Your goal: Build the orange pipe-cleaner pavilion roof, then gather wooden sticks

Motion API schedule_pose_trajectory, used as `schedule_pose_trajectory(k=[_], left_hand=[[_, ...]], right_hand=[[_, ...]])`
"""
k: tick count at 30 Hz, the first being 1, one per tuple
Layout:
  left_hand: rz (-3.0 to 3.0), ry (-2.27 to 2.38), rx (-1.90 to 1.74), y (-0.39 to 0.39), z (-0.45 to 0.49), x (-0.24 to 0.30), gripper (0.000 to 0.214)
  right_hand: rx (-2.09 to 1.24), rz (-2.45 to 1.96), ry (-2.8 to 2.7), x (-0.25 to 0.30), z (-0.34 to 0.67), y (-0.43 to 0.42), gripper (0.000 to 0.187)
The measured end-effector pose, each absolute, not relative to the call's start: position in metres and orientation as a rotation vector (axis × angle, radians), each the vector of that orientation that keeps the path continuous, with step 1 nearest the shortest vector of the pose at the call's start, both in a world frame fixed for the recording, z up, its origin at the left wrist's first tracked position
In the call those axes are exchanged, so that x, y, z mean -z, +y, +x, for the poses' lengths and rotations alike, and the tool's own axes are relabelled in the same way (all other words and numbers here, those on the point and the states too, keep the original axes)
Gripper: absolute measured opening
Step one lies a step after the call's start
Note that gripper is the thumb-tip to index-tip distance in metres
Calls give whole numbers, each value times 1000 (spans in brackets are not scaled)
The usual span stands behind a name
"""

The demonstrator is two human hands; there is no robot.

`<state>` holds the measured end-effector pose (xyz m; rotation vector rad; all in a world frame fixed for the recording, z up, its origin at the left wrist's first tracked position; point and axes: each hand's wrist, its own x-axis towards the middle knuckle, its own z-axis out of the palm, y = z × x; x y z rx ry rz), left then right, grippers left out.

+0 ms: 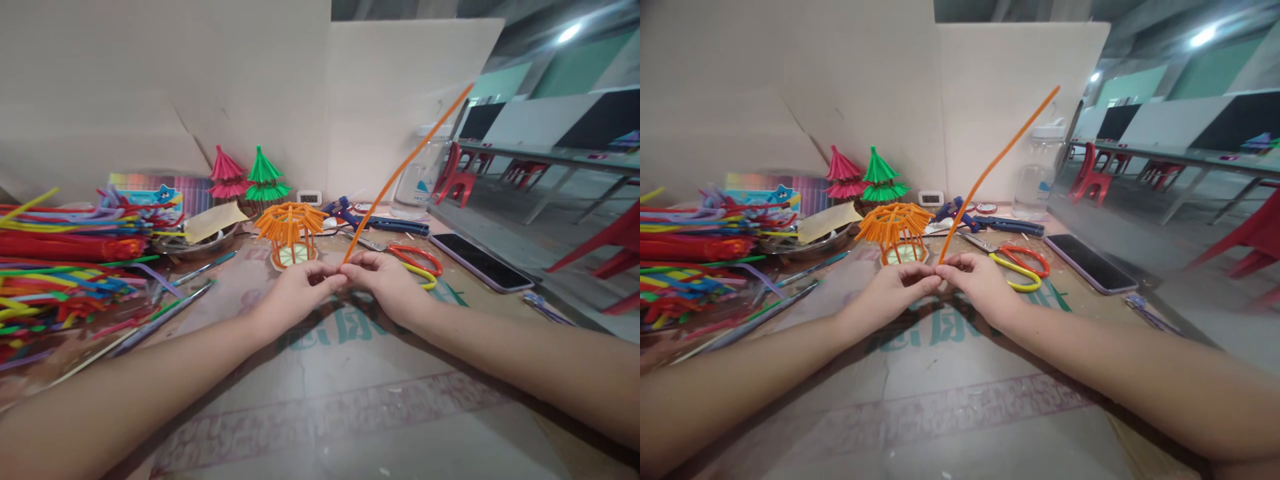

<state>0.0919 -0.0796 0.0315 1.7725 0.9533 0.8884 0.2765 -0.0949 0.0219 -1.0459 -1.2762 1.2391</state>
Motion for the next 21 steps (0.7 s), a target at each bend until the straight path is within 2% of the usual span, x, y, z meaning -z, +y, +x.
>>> schedule_pose_trajectory(k=[10, 21], left_hand=[[1786, 995, -871, -76, 90, -32, 35], [1838, 981, -811, -73, 89, -30, 32]], right_hand=[[-1317, -1003, -1195, -23, 274, -94, 33], [-1217, -999, -1242, -23, 275, -95, 29]])
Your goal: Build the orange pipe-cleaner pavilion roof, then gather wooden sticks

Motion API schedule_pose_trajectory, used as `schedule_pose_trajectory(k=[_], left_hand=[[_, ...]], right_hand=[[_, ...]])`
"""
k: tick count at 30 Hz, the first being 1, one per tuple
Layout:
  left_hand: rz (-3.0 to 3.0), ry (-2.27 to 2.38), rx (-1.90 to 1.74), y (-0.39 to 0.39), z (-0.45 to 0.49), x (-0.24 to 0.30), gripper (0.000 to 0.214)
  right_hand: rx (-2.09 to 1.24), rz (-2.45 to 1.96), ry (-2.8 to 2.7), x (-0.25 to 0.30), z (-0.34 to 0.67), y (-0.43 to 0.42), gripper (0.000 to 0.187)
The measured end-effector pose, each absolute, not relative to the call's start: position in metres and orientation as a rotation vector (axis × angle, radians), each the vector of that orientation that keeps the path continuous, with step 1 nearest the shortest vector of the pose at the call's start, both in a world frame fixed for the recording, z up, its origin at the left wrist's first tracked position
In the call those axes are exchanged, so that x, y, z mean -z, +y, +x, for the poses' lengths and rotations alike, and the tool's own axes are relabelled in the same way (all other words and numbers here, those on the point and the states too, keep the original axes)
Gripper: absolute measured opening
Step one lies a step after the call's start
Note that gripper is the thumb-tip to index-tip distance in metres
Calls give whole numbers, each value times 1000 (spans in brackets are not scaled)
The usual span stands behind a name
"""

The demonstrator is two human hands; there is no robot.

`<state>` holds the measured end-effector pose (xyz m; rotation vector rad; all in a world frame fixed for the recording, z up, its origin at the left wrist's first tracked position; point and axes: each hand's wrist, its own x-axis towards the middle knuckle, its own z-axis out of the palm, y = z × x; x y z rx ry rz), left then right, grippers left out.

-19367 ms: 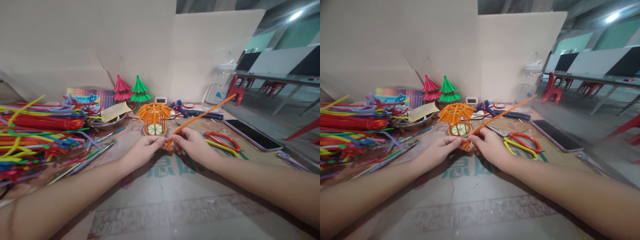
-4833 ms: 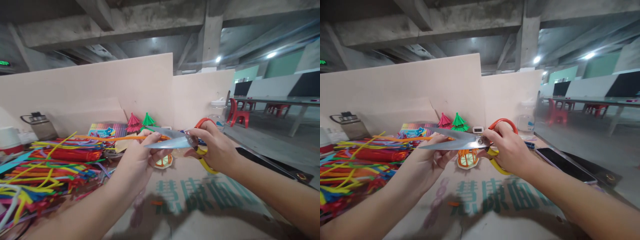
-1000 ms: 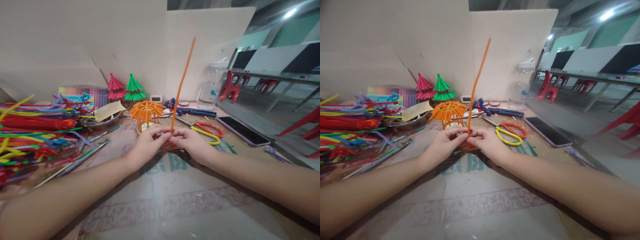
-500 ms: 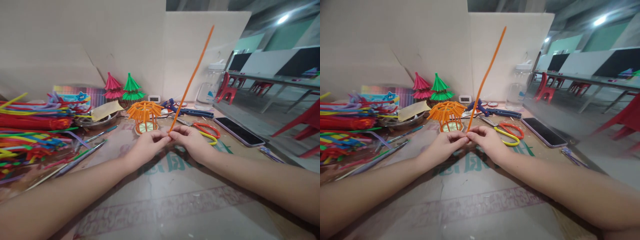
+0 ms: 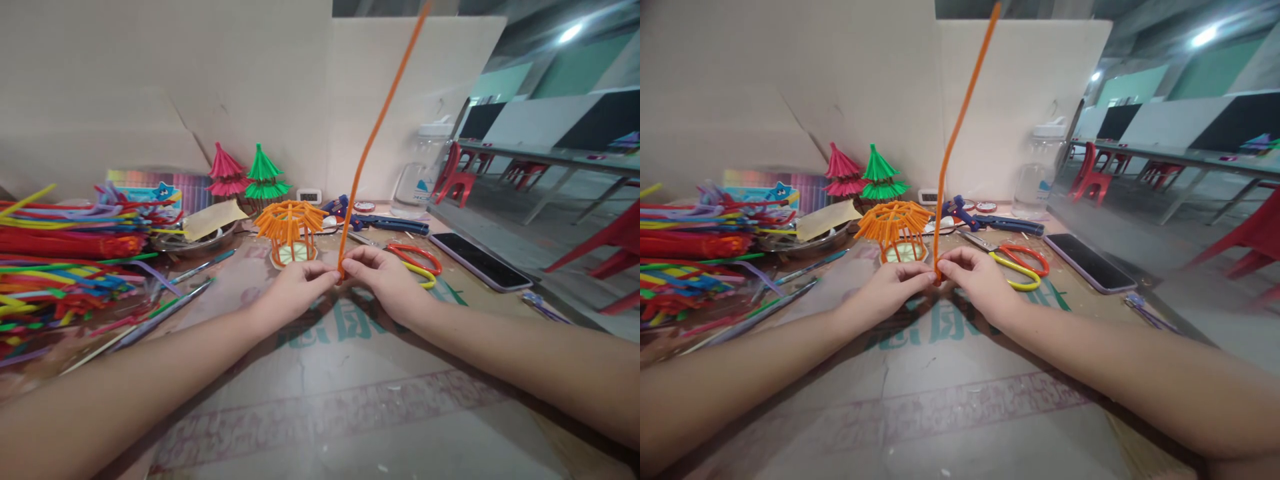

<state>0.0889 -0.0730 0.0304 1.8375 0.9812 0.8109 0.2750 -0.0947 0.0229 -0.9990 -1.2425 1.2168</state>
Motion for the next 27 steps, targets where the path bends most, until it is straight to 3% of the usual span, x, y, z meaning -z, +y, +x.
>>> schedule_pose_trajectory(k=[12, 19, 27], left_hand=[[1863, 972, -790, -75, 89, -32, 35], [1910, 950, -766, -77, 91, -33, 30], [2138, 912, -857, -82, 89, -36, 28]], right_hand=[[-1330, -998, -1263, -20, 275, -92, 27], [-1175, -1088, -1354, -22, 276, -93, 25], [-1283, -989, -1277, -18, 277, -92, 42]])
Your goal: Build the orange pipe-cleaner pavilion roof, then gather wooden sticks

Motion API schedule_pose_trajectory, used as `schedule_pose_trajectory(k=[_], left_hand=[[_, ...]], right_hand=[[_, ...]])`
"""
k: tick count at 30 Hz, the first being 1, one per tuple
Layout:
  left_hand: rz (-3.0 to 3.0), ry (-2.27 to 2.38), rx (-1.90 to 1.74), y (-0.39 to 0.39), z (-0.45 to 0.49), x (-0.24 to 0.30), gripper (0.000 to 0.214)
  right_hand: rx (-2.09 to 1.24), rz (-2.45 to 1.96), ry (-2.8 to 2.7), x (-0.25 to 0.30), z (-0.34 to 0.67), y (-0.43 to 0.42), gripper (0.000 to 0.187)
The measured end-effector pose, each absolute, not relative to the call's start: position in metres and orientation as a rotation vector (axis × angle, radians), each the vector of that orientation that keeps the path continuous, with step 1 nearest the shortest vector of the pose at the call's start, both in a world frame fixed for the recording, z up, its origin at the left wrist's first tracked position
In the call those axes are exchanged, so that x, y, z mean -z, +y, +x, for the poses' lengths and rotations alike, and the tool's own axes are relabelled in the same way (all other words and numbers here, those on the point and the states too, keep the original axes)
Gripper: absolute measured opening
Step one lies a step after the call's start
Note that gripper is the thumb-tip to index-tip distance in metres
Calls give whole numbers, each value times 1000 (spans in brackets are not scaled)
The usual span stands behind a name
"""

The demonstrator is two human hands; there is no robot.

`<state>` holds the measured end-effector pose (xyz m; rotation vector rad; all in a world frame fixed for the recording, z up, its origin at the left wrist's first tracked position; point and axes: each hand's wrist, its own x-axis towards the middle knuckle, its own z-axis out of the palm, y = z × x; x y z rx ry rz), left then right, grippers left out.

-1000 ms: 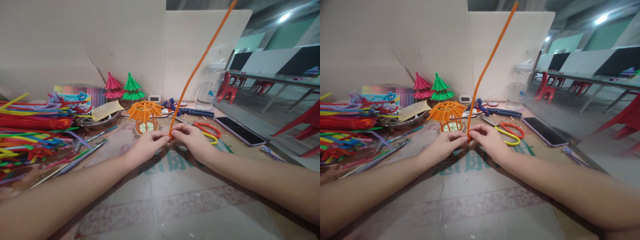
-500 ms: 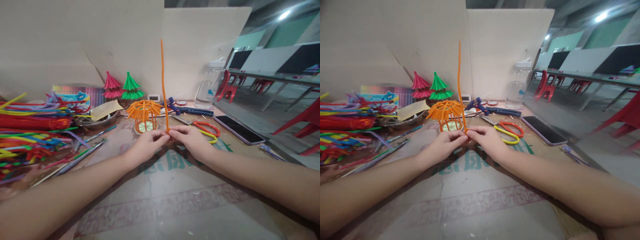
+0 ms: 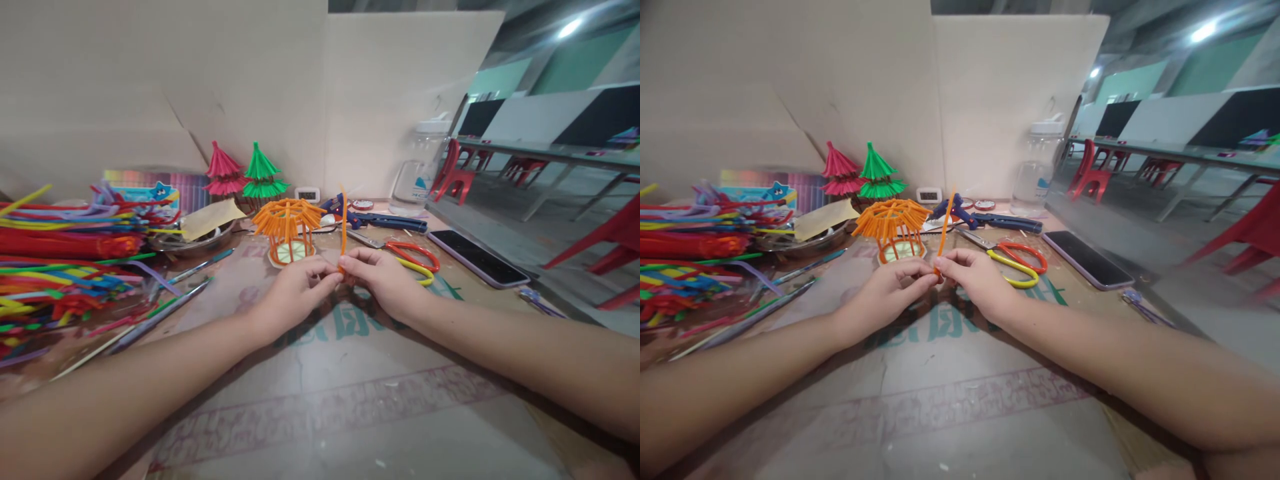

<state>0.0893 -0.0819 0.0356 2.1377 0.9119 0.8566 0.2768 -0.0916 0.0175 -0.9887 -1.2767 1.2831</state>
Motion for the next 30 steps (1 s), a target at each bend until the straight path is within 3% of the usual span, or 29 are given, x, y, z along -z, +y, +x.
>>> schedule_pose_trajectory(k=[12, 20, 30], left_hand=[[1901, 968, -828, -78, 90, -36, 33], [1923, 954, -814, -76, 91, -30, 32], [1907, 902, -853, -77, 91, -26, 20]], right_hand=[[-1305, -982, -1287, -22, 276, -93, 38], [-1246, -988, -1312, -19, 274, -93, 24], [-1115, -1047, -1351, -21, 274, -94, 36]])
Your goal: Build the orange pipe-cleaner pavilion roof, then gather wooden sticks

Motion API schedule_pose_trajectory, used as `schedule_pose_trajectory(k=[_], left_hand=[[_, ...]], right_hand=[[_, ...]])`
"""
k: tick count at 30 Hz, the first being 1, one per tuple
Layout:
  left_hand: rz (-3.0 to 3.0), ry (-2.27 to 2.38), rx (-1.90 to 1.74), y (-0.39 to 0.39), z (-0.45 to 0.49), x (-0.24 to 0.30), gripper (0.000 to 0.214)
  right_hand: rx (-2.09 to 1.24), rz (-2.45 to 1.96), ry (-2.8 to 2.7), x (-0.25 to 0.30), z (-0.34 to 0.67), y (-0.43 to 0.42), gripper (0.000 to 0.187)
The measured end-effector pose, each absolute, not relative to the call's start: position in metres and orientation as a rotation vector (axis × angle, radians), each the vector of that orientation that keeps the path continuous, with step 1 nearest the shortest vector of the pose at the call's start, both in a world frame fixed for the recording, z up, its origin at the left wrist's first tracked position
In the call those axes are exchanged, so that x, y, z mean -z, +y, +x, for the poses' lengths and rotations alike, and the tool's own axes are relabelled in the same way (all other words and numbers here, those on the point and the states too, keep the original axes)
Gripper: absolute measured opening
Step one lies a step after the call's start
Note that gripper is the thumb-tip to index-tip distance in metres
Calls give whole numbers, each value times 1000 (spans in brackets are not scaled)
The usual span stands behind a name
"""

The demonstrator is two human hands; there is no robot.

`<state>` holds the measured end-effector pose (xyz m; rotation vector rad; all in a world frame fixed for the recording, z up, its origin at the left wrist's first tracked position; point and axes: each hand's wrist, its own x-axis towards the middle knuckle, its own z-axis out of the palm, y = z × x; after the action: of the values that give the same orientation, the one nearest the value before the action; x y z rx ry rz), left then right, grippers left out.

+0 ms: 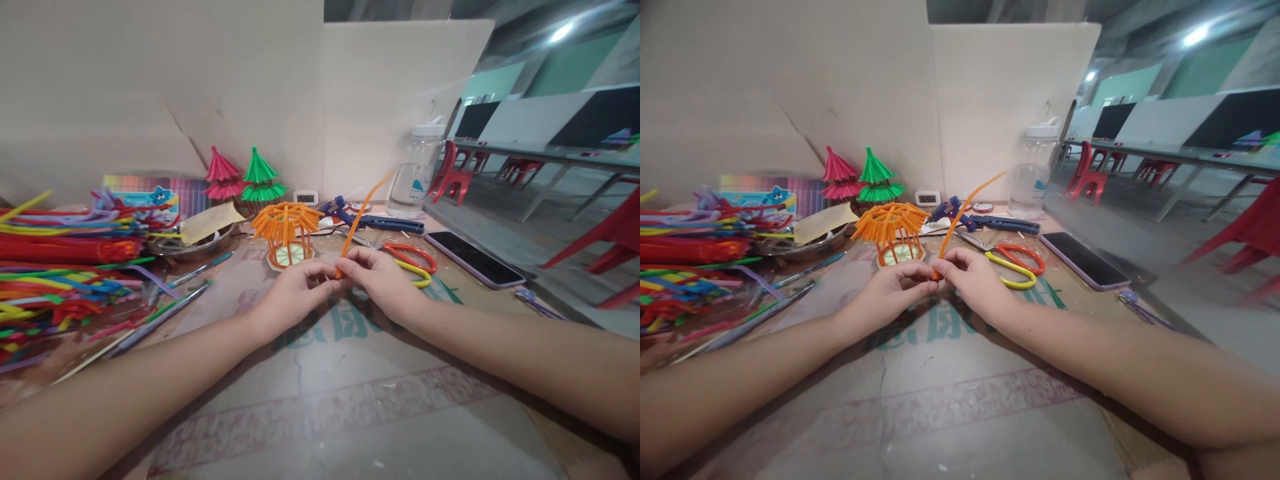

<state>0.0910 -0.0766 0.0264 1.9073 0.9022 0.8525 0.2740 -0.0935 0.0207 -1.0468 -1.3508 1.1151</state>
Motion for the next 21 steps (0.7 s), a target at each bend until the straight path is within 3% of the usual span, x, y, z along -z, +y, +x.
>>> schedule_pose_trajectory(k=[21], left_hand=[[1881, 905, -886, -77, 89, -28, 18]], right_hand=[[-1112, -1033, -1389, -21, 274, -96, 39]])
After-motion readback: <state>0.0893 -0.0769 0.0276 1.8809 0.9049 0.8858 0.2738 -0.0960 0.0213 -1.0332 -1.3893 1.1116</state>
